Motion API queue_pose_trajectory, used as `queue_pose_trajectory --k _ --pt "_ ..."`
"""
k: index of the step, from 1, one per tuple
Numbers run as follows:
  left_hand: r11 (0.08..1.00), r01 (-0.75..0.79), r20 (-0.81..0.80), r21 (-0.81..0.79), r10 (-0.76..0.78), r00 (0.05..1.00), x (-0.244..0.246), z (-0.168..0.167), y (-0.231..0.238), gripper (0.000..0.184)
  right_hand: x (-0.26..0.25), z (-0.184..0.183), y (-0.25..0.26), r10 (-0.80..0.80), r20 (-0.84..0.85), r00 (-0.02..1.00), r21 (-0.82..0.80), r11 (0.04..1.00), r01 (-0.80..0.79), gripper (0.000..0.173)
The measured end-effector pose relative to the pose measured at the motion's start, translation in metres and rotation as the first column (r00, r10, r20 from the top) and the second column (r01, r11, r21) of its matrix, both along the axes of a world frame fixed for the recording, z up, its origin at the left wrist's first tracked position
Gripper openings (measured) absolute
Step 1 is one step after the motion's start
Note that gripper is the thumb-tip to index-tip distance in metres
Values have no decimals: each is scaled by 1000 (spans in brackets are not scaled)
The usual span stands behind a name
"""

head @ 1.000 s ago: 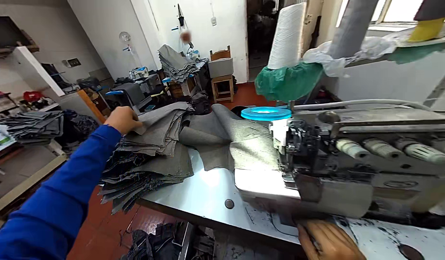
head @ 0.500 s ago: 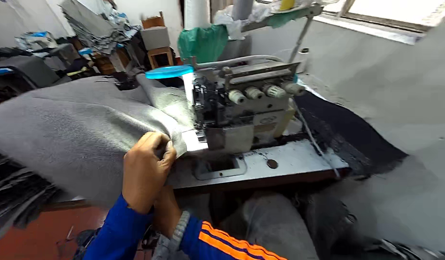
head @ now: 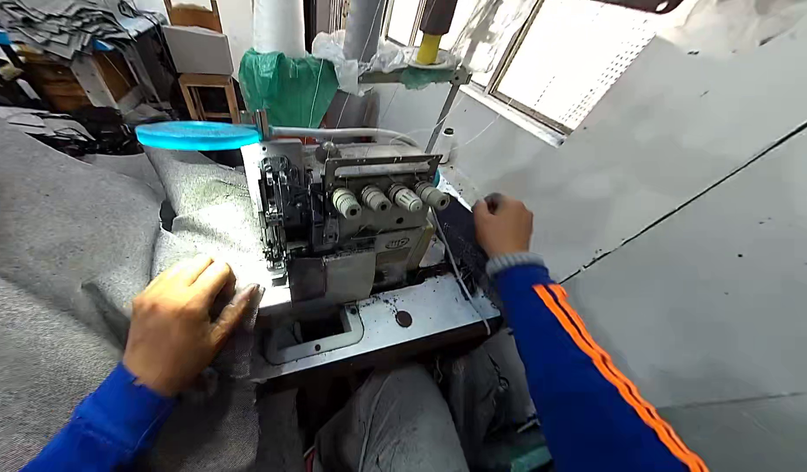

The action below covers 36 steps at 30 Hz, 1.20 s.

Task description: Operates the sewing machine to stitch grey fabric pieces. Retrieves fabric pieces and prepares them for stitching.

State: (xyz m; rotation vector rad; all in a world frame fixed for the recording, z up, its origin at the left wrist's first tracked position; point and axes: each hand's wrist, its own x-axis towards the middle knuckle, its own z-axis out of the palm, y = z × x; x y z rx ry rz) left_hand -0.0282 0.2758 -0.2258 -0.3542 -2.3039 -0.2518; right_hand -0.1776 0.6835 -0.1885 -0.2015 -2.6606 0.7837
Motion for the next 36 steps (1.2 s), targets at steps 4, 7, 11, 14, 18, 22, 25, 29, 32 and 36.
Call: queue_pose_trajectory --k 4,7,11,14,18,22,25,29,32,36 --pt "1000 -9 -42 10 10 999 -5 -6 1 49 -79 -22 9 5 278 960 178 982 -57 32" --pt "999 40 21 -4 -40 999 -4 -4 -3 58 -83 -13 0 -11 333 943 286 954 -90 29" --pt "957 279 227 74 -289 930 -12 14 -18 48 -26 0 7 187 59 981 168 966 -194 30" --pt "867 449 379 218 -499 779 -21 34 -32 29 55 13 -5 290 -192 938 40 957 -287 38" --pt "774 464 487 432 -633 602 -23 63 -32 20 141 -6 -54 434 -388 813 -224 811 -540 72" --pt "745 510 402 430 -664 631 -22 68 -30 14 162 -47 -142 454 -443 773 -354 704 -616 30" --pt "783 543 376 302 -622 687 5 90 -23 14 160 -52 -197 411 -447 794 -414 692 -591 23" --pt "821 510 309 257 -570 761 22 95 -8 13 168 -39 -236 475 -522 708 -636 335 -695 19" --pt "770 460 221 442 -591 776 15 80 -13 10 171 -36 -248 477 -516 712 -730 190 -656 19" --pt "762 388 257 518 -571 779 14 75 -11 11 169 -47 -249 416 -513 751 -809 59 -585 8"
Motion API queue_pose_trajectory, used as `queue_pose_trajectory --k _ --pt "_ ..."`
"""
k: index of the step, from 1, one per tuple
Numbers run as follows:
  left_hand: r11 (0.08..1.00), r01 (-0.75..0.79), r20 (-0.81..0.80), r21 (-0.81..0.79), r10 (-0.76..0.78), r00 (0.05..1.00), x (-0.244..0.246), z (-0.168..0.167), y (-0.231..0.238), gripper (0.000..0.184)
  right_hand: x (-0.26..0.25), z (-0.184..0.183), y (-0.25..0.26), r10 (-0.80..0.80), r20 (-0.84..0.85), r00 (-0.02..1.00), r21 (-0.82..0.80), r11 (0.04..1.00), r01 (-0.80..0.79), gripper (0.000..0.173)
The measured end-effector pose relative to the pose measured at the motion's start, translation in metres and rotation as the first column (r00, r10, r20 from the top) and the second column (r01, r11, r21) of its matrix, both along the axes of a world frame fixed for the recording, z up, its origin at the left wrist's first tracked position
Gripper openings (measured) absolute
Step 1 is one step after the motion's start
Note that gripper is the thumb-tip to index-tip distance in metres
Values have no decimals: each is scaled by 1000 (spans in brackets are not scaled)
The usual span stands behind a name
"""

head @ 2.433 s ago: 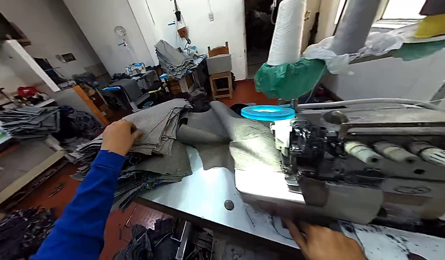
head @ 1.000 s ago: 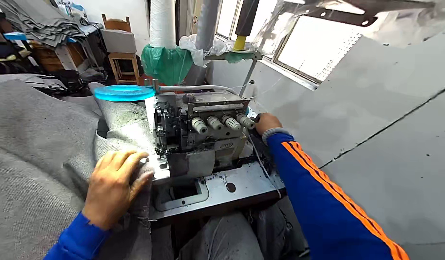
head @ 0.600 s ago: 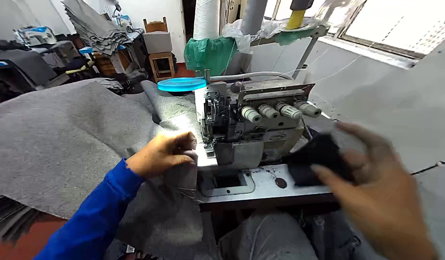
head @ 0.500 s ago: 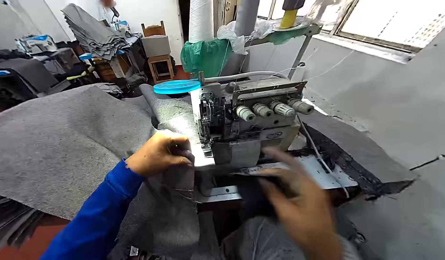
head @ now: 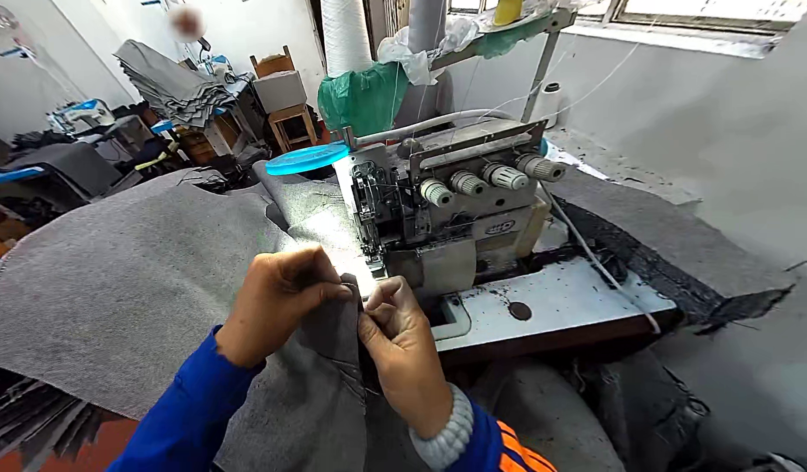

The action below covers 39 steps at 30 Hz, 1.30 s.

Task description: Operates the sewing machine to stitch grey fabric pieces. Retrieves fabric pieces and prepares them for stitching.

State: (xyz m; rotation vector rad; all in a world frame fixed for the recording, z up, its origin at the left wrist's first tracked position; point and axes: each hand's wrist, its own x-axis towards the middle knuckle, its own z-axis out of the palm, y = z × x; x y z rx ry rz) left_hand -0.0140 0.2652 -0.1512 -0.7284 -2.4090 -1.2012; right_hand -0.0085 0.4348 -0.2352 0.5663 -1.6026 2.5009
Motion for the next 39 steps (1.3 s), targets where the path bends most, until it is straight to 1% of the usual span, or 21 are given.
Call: queue_pose_trajectory --k 1,2,4,5,7,8,11,12,14,16,18,22,23,25,27,29,30,31,33,35,39 --pt "1000 -18 10 -11 18 1000 -1 -1 2 11 -1 -7 2 22 -12 1000 3 1000 -22 6" --pt "999 -36 14 -24 36 999 -3 -2 3 11 0 -15 4 44 -51 998 59 997 -41 13" --pt "998 -50 22 -35 51 998 -9 -8 6 13 7 -36 6 117 -137 984 248 965 -80 41" --pt "998 -62 12 -32 63 998 -14 -16 8 13 13 -46 2 132 -133 982 325 942 -83 42" --pt "987 -151 -81 -58 146 986 -20 -36 13 16 23 -63 -6 144 -75 987 419 903 -99 27" --pt "962 -249 -189 -113 225 956 -20 -46 16 18 25 -67 -8 143 -61 988 430 897 -103 24" --pt "838 -477 -530 -263 287 798 -7 -59 28 18 32 -60 4 245 46 969 410 879 -242 22" --pt "788 -534 -585 -306 287 759 3 -61 37 25 36 -57 10 276 69 959 402 872 -280 21" --pt "707 -581 -572 -403 301 763 21 -58 55 34 39 -54 25 297 55 953 390 873 -294 19" --pt "667 -575 -519 -473 316 794 25 -60 64 39 31 -50 35 281 35 959 356 893 -275 18" --pt "706 -527 -451 -474 319 834 19 -62 62 37 17 -43 39 274 5 962 328 908 -260 20" --pt "814 -393 -335 -427 261 905 18 -45 54 31 2 -31 43 261 -48 964 290 927 -237 26" --pt "842 -332 -299 -424 216 930 24 -42 55 37 1 -31 45 260 -59 964 299 926 -232 28" --pt "863 -226 -261 -452 114 959 42 -41 58 61 -1 -31 49 254 -77 964 346 914 -213 33" --pt "833 -216 -304 -509 61 951 59 -52 57 82 -4 -29 52 240 -118 964 388 904 -178 33" --pt "768 -250 -352 -590 34 935 69 -64 53 97 -6 -28 53 219 -167 961 410 902 -135 31" --pt "731 -261 -361 -631 22 933 71 -67 50 96 -6 -28 52 210 -177 961 411 904 -122 30" --pt "704 -266 -368 -659 7 930 72 -69 47 85 -6 -29 50 199 -183 963 413 904 -109 31" --pt "676 -306 -428 -670 -16 904 66 -71 41 48 -5 -31 47 172 -188 967 425 902 -78 34" --pt "688 -337 -500 -643 -43 865 52 -68 32 38 -3 -32 42 155 -164 974 435 898 -69 37" --pt "748 -267 -522 -608 -123 844 25 -56 19 32 -3 -31 27 72 -119 990 383 923 -22 37"
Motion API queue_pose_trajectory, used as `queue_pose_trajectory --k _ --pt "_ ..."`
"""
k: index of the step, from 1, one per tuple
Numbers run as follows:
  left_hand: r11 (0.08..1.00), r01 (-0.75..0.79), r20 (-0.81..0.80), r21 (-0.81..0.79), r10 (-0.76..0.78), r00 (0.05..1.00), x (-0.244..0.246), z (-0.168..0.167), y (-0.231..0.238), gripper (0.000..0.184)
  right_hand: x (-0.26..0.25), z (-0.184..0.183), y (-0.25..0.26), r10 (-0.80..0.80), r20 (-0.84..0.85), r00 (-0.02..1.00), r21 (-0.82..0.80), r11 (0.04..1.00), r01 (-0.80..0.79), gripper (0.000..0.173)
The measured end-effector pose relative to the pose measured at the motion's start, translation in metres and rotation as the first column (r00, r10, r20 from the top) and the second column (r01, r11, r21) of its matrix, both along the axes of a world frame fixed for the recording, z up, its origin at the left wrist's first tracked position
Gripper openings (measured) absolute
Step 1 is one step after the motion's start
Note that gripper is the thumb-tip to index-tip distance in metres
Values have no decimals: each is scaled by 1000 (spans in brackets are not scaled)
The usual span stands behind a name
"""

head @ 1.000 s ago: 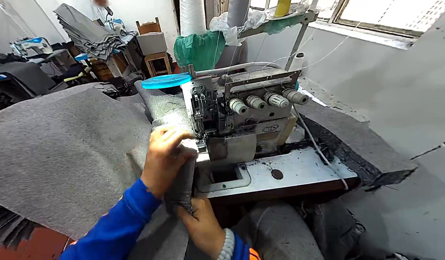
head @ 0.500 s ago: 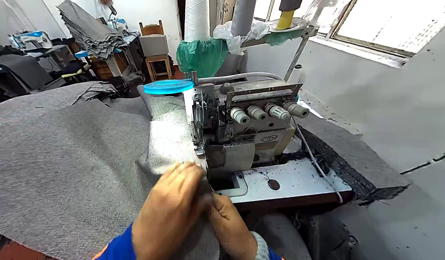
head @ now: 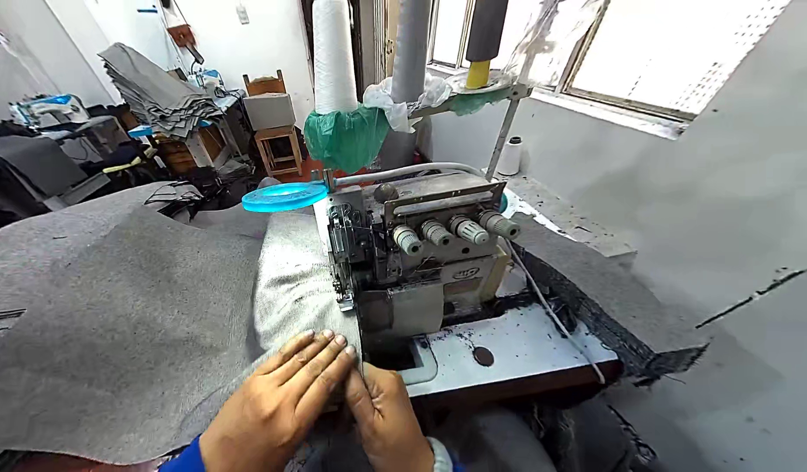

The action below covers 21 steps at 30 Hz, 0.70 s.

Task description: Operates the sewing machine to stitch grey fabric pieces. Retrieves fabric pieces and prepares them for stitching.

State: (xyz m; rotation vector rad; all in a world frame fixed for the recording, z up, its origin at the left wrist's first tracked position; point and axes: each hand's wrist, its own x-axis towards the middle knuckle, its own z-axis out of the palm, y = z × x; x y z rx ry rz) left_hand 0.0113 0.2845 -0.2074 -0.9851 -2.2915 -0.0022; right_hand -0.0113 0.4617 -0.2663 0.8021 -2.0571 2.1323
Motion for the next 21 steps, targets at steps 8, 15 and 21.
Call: queue_pose_trajectory --k 8,15,21 --pt "994 4 89 108 -14 996 -26 10 0 33 0 -7 -7 22 -244 969 128 992 10 41" --pt "743 -577 187 339 547 816 -24 -68 -69 59 -27 -66 22 -281 -720 634 321 675 664 37" --pt "737 -675 744 -44 475 470 -111 -57 -103 46 -18 -52 20 -157 -601 783 684 405 606 47"
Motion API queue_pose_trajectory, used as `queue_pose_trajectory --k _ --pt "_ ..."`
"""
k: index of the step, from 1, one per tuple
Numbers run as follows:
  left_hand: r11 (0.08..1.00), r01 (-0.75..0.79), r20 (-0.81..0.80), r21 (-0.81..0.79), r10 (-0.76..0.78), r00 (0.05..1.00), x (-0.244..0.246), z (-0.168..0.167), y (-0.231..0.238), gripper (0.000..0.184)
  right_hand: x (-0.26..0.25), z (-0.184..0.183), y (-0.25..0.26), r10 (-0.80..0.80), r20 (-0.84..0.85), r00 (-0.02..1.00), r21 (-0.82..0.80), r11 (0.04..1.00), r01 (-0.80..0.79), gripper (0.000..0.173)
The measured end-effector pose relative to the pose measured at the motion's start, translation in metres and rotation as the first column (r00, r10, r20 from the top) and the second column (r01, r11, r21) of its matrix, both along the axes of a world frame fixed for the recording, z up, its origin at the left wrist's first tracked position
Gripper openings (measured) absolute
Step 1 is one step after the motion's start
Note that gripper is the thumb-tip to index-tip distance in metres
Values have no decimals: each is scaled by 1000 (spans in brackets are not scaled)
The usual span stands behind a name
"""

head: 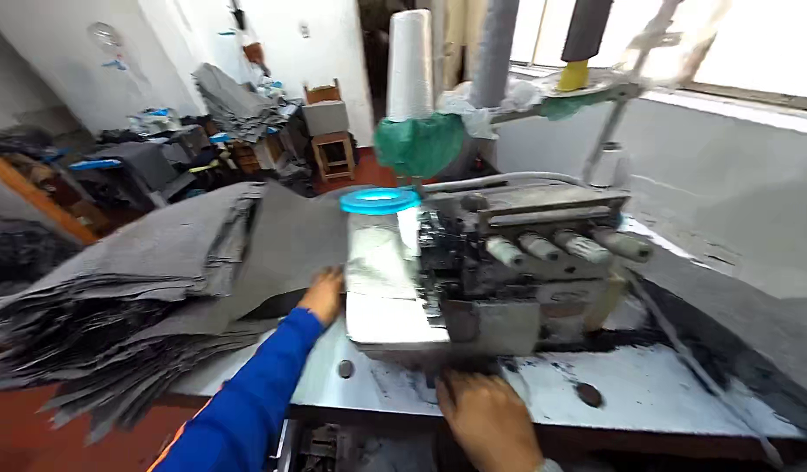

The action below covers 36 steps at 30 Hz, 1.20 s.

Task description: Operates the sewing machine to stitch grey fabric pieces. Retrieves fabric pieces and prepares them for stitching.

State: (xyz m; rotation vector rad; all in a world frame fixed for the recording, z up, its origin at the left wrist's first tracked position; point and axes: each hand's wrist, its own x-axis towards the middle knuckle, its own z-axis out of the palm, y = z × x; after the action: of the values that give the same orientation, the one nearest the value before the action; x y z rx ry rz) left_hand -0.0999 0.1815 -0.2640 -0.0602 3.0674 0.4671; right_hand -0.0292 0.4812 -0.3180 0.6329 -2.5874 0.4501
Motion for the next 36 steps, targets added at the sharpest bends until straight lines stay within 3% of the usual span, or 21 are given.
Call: queue_pose_trajectory --k 3,5,7,9,12,16,18,21,25,26,28,30,31,33,34,36 --pt "992 60 167 -112 -40 985 4 83 -5 31 -7 1 17 136 123 983 -31 991 -133 45" --pt "964 -118 -60 -237 107 992 44 143 -28 27 -8 -3 22 200 104 974 -36 980 -197 42" --pt "877 -372 -310 -303 279 909 90 184 -75 27 -10 -10 24 208 38 977 -14 978 -208 41" --pt "767 -530 -330 -360 427 842 127 199 -122 29 -11 -18 23 192 -49 980 3 981 -192 40" --pt "711 -526 -269 -467 453 850 137 195 -142 24 -14 -24 23 202 -89 975 13 979 -202 39" --pt "778 -450 -161 -439 425 891 118 221 -156 22 -16 -27 31 259 -135 956 -38 963 -267 32" --pt "833 -444 -180 -331 407 896 114 237 -174 20 -13 -27 39 324 -63 944 -176 927 -330 28" --pt "860 -490 -256 -147 445 858 113 249 -182 19 -6 -19 51 463 12 886 -450 794 -409 28" --pt "898 -440 -322 3 417 850 126 244 -111 18 16 19 34 638 56 768 -615 628 -477 33" --pt "929 -367 -307 36 360 881 134 235 -80 15 23 29 19 712 90 697 -668 562 -488 42" --pt "975 -207 -279 79 221 934 152 205 -12 9 37 41 -23 845 145 514 -787 414 -458 77" --pt "983 -98 -238 153 133 962 159 166 53 13 53 43 -68 900 185 394 -878 332 -345 104" --pt "976 -58 -222 212 106 969 155 148 77 18 63 44 -83 893 241 380 -904 349 -247 99" --pt "977 19 -365 211 61 929 142 108 106 19 82 48 -106 807 383 450 -895 445 -37 54" --pt "987 62 -494 149 20 869 134 88 111 16 87 44 -113 759 400 514 -893 449 31 34" --pt "986 168 -626 -6 -135 768 124 57 107 21 89 39 -105 772 379 510 -920 375 116 20"
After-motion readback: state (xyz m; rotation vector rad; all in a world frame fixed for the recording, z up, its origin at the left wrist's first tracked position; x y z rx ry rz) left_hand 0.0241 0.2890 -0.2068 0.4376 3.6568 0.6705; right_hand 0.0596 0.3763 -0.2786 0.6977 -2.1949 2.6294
